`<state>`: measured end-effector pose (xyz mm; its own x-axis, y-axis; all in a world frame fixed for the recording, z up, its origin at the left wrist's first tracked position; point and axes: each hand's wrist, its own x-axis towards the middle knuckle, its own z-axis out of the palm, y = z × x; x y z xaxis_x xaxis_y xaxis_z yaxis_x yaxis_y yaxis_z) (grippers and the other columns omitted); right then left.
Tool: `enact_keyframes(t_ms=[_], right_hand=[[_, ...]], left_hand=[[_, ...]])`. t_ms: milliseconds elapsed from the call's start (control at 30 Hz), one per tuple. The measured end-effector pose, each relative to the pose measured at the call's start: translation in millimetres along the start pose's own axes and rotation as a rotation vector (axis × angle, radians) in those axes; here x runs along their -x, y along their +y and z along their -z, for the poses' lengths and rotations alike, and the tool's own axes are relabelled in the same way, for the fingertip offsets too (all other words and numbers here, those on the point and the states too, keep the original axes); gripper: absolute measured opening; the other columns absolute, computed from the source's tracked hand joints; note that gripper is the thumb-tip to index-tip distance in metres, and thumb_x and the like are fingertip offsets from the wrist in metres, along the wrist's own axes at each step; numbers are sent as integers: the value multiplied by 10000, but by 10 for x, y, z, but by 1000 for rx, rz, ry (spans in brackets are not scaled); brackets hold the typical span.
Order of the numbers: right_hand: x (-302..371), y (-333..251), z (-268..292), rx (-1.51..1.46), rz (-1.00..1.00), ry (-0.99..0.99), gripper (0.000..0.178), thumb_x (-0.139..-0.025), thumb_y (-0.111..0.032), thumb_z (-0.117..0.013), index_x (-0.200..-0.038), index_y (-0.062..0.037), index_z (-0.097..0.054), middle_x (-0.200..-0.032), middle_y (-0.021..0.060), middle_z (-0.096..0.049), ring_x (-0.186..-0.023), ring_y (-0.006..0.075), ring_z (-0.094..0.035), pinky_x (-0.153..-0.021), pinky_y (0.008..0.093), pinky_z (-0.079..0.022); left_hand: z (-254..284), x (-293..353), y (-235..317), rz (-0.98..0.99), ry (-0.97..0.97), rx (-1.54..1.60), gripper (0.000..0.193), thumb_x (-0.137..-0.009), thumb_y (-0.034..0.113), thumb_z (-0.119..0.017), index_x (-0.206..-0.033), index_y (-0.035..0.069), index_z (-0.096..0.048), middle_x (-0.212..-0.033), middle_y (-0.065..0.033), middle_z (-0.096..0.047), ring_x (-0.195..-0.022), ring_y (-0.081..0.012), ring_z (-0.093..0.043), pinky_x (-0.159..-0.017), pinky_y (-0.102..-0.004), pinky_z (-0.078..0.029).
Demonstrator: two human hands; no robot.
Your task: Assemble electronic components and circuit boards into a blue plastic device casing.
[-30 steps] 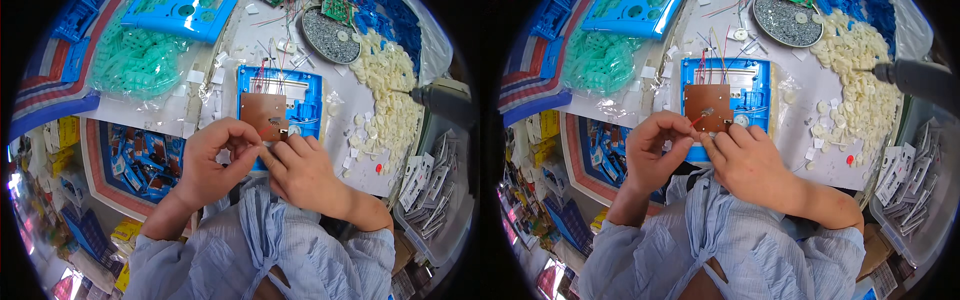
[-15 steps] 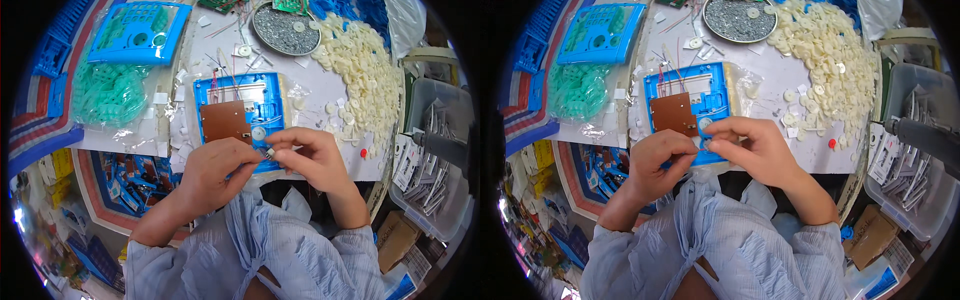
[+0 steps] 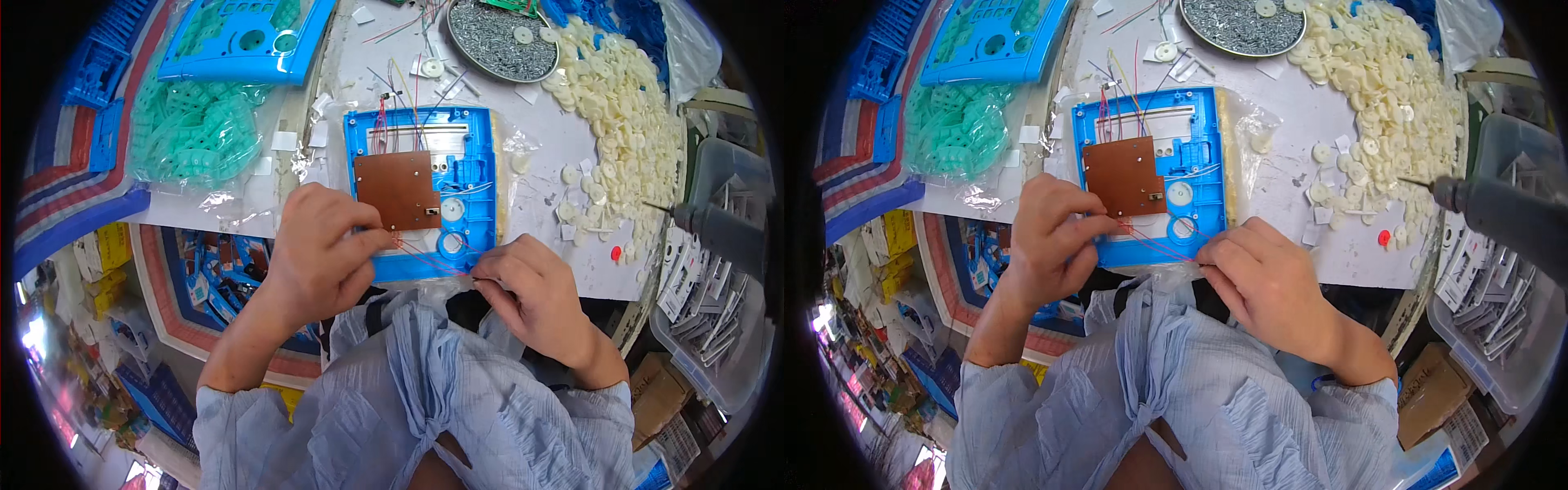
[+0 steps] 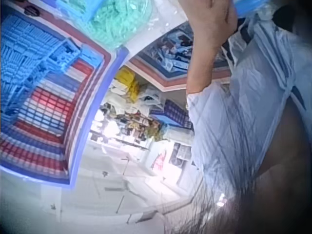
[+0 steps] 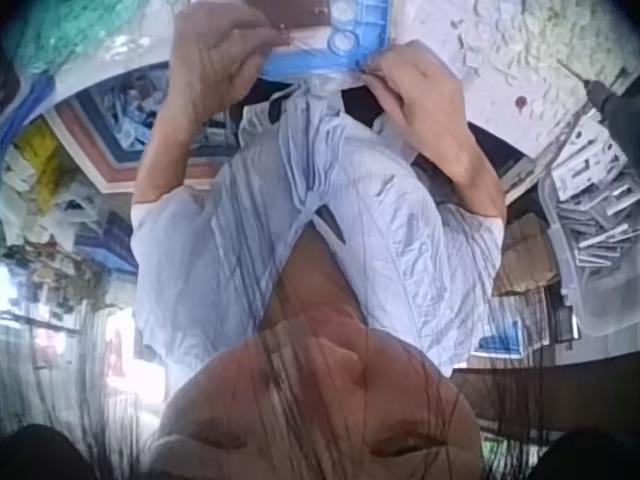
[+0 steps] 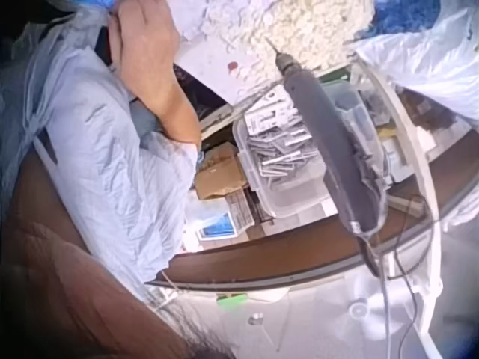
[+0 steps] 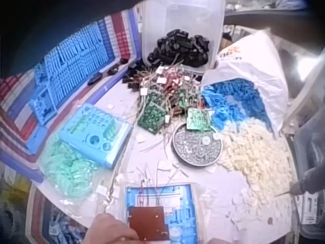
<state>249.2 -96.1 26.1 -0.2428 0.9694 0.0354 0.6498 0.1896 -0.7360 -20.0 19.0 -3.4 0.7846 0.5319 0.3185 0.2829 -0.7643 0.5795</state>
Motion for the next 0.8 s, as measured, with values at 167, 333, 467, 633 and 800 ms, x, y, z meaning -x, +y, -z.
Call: enact_keyframes(t_ms=[167, 333, 467, 633, 800], right_hand=[[-44, 80, -25, -26, -4, 18, 166, -809, -6, -758, -934, -59, -664, -922, 89, -691, -791, 297, -624, -682, 391, -530], [-50, 133, -63, -40, -11, 13, 178, -785, -22, -784, -923, -69, -682, -954, 66, -690, -830, 287, -618, -692, 378, -529], [-62, 255, -27, -15, 107, 51, 205, -766, -33, -805, -930, -78, -692, -1001, 49, -681, -866, 280, -612, -711, 371, -533], [-46, 260, -5, 63, 122, 11, 197, -763, -35, -809, -904, -78, -678, -1020, 60, -674, -893, 290, -604, -731, 367, -527], [-53, 250, 37, -100, 102, -20, 195, -759, -31, -808, -885, -67, -662, -1009, 64, -673, -897, 296, -596, -737, 364, -518]], left_hand=[[-8, 33, -35, -35, -24, -39, 351, -649, 58, -670, -991, 109, -729, -1014, -60, -624, -882, -282, -594, -873, -485, -437], [-50, 46, -25, -30, -81, -129, 370, -661, 68, -697, -1020, 144, -743, -1043, -51, -607, -952, -273, -592, -960, -518, -418], [-37, 66, 16, 3, -103, -179, 381, -668, 58, -716, -1031, 168, -752, -1049, -53, -605, -979, -269, -591, -1020, -541, -397], [-36, 50, 57, 41, -106, -163, 381, -666, 44, -719, -1029, 155, -758, -1039, -66, -601, -973, -276, -588, -1015, -541, -395], [-51, 43, 62, 52, -86, -135, 369, -664, 35, -711, -1017, 131, -760, -1027, -75, -596, -947, -288, -580, -996, -530, -398]])
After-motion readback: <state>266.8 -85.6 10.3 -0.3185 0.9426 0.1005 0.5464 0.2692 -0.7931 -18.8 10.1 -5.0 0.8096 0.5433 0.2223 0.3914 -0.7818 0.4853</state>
